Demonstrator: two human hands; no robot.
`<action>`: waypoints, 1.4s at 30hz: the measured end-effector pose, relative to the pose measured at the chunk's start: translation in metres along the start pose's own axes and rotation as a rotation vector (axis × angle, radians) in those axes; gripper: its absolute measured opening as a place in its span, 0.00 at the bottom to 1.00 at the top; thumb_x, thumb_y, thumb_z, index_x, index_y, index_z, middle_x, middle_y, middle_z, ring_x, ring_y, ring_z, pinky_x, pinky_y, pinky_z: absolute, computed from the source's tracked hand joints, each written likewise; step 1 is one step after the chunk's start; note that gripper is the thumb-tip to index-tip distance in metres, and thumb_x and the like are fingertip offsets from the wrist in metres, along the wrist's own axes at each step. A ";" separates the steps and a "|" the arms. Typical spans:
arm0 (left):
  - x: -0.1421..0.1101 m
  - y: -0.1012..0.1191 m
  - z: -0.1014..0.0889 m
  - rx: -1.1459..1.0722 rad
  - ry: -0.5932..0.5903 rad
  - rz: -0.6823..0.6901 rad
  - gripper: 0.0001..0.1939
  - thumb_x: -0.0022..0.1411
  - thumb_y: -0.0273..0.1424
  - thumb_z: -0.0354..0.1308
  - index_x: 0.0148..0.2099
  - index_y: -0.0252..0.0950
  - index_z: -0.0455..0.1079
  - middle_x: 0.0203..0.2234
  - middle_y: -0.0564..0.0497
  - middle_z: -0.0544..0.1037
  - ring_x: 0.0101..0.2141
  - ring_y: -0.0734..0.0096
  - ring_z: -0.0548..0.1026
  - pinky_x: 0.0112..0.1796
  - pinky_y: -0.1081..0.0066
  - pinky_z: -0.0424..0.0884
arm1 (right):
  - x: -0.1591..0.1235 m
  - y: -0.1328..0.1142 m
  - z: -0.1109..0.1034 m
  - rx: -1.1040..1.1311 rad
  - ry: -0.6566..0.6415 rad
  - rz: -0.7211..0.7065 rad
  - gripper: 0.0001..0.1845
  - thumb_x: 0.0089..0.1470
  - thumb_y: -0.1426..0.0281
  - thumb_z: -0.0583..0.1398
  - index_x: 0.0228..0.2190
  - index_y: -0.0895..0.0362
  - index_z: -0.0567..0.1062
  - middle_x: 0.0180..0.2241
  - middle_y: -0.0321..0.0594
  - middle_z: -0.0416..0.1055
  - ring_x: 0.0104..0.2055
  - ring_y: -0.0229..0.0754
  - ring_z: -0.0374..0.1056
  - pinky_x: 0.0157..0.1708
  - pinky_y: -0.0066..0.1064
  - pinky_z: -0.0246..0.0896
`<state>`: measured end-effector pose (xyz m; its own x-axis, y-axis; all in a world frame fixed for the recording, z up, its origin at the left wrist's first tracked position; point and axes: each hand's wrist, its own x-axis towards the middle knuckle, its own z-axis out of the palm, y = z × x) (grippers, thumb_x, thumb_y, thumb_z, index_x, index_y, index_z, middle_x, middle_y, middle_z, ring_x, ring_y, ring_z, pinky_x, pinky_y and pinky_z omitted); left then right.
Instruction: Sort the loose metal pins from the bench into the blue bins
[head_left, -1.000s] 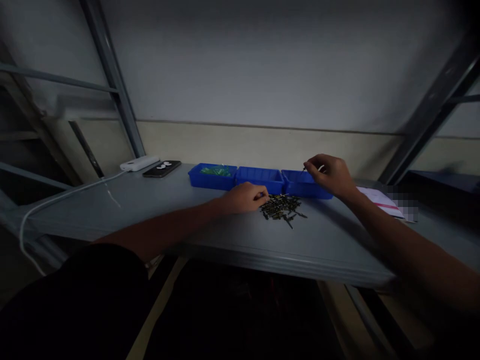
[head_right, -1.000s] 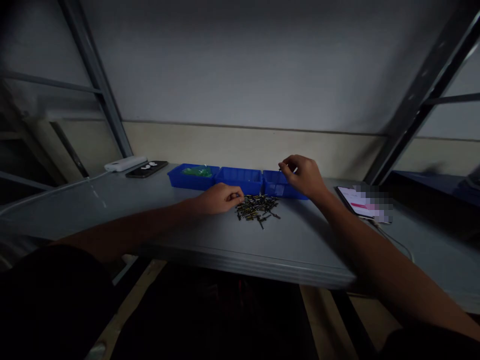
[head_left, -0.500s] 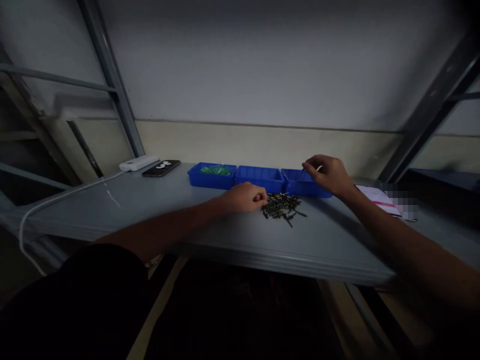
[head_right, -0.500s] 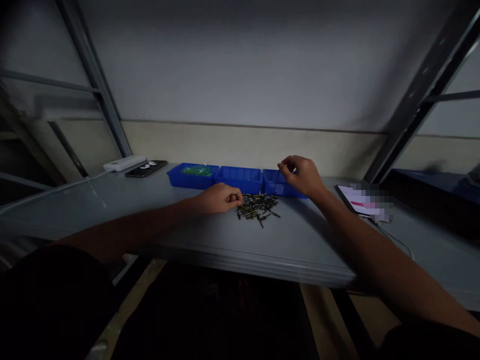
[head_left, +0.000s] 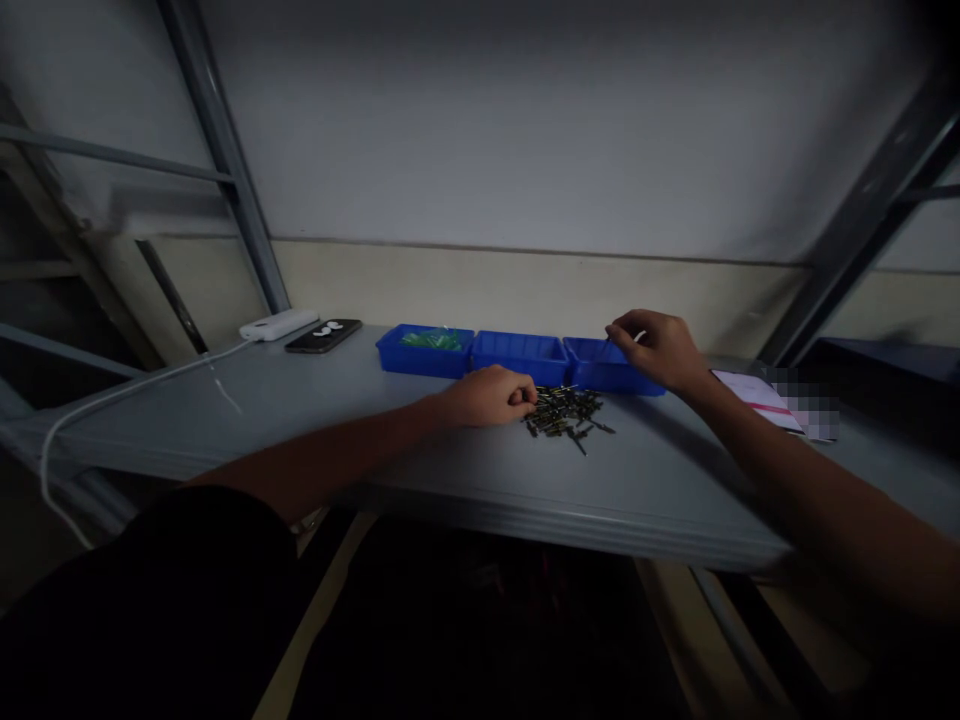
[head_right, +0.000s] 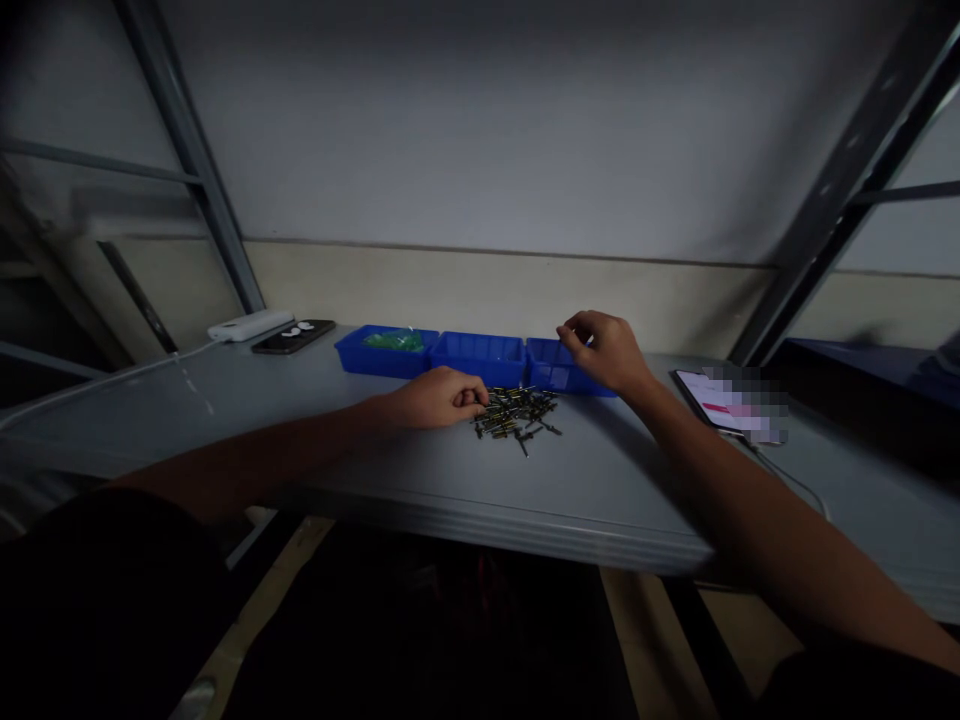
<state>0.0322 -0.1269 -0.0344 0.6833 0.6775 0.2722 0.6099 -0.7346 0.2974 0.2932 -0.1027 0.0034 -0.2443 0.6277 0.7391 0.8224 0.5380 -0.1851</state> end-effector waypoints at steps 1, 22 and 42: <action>0.000 0.000 0.000 -0.002 0.003 -0.004 0.10 0.56 0.31 0.55 0.40 0.35 0.71 0.27 0.52 0.75 0.27 0.76 0.71 0.27 0.76 0.61 | 0.000 0.000 0.000 0.004 -0.001 0.001 0.14 0.52 0.59 0.54 0.26 0.54 0.74 0.25 0.42 0.73 0.26 0.44 0.68 0.27 0.35 0.61; 0.004 -0.001 0.002 0.019 0.146 0.069 0.08 0.58 0.25 0.54 0.40 0.33 0.71 0.31 0.49 0.74 0.32 0.74 0.71 0.34 0.74 0.65 | 0.000 0.010 0.003 0.013 -0.011 0.017 0.14 0.52 0.59 0.54 0.28 0.55 0.73 0.27 0.43 0.74 0.26 0.43 0.68 0.28 0.36 0.63; 0.002 0.010 -0.006 -0.005 0.502 0.085 0.05 0.60 0.25 0.53 0.36 0.34 0.71 0.29 0.51 0.74 0.29 0.76 0.69 0.35 0.74 0.65 | -0.024 -0.060 0.015 0.191 -0.342 -0.253 0.11 0.55 0.62 0.54 0.34 0.55 0.72 0.29 0.39 0.72 0.30 0.40 0.66 0.32 0.33 0.61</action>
<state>0.0376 -0.1328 -0.0251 0.4526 0.5509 0.7012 0.5577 -0.7884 0.2594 0.2414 -0.1416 -0.0131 -0.6070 0.5954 0.5264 0.6135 0.7721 -0.1658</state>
